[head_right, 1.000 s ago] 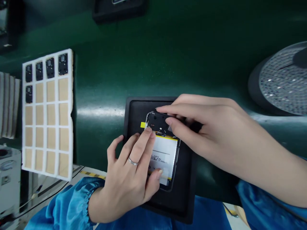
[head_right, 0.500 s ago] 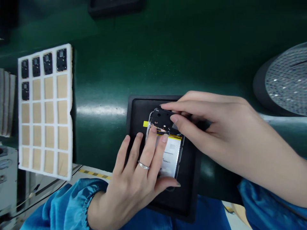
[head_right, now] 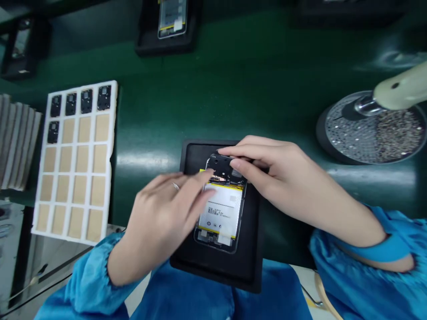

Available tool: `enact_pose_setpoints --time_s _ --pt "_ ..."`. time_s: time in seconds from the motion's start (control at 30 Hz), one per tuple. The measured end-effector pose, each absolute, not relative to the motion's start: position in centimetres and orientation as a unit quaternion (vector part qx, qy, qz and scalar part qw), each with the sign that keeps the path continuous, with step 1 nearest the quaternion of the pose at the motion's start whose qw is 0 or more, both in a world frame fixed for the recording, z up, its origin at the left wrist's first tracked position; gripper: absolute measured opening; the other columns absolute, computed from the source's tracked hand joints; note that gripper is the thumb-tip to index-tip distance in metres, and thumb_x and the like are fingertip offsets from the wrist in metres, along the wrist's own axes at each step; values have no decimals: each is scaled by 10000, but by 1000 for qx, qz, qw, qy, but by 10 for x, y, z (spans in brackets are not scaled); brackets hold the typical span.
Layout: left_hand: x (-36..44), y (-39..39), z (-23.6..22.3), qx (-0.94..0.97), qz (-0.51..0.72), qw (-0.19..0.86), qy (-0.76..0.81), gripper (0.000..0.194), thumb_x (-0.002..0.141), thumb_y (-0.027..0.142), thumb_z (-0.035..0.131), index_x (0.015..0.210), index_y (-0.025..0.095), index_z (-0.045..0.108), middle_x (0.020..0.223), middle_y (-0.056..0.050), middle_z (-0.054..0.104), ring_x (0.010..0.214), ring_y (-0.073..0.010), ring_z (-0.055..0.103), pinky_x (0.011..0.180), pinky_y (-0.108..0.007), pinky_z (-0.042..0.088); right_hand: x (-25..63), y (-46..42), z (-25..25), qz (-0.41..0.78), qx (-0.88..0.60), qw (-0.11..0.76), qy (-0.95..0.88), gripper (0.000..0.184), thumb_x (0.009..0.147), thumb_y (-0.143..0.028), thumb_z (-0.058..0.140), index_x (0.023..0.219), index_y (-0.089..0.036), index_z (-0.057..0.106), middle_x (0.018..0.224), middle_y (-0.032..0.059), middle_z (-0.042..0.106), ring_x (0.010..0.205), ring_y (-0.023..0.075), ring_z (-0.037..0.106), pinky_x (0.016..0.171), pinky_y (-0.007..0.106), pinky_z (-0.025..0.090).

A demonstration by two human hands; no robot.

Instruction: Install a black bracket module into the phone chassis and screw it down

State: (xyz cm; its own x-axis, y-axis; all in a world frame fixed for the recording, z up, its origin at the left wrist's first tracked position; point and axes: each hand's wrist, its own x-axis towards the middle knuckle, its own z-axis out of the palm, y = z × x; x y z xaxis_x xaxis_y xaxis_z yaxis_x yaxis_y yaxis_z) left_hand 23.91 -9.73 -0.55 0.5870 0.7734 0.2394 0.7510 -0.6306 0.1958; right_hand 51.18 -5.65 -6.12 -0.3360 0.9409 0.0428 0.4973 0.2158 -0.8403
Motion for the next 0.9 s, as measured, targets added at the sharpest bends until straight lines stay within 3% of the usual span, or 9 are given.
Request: enact_pose_setpoints --time_s 0.13,0.23,0.47,0.63,0.8,0.9 --pt "228 -68 -18 888 176 114 409 302 1318 198 607 1507 196 844 1603 -107 908 1466 -242 887 1291 -433 707 511 -56 -62 380 -487 302 -726 366 1253 -506 678 1391 -333 969 1257 79 897 1044 294 865 917 445 748" --pt "225 -58 -33 896 163 159 381 356 1316 192 593 1603 194 802 1726 -138 841 1612 -228 808 1426 -463 621 510 -55 -62 386 -484 297 -727 349 1253 -506 679 1374 -354 970 1223 62 898 1023 293 867 914 447 751" --pt "218 -50 -59 907 178 153 349 402 1311 206 621 1666 270 798 1701 -94 863 1585 -214 820 1440 -485 590 511 -56 -61 363 -488 299 -735 323 1262 -475 688 1416 -397 961 1299 41 918 1107 331 898 904 476 775" --pt "215 -47 -59 910 174 154 344 356 1274 246 731 1608 273 851 1605 -105 913 1495 -248 865 1416 -518 572 509 -83 -52 232 -497 290 -785 296 1282 -359 715 1506 -368 907 1514 66 885 1283 387 890 1079 608 786" --pt "214 -45 -51 917 165 141 334 283 1298 293 719 1522 267 891 1578 -79 929 1425 -234 897 1389 -517 562 512 -113 -68 165 -467 271 -826 615 1266 -223 729 1846 -415 658 1699 91 800 1536 460 797 1290 813 694" --pt "215 -46 -50 916 165 128 343 279 1290 290 735 1519 287 895 1585 -57 926 1421 -239 900 1356 -521 588 512 -117 -76 160 -468 266 -827 752 1257 -175 716 1933 -460 549 1723 89 784 1564 470 786 1329 849 666"
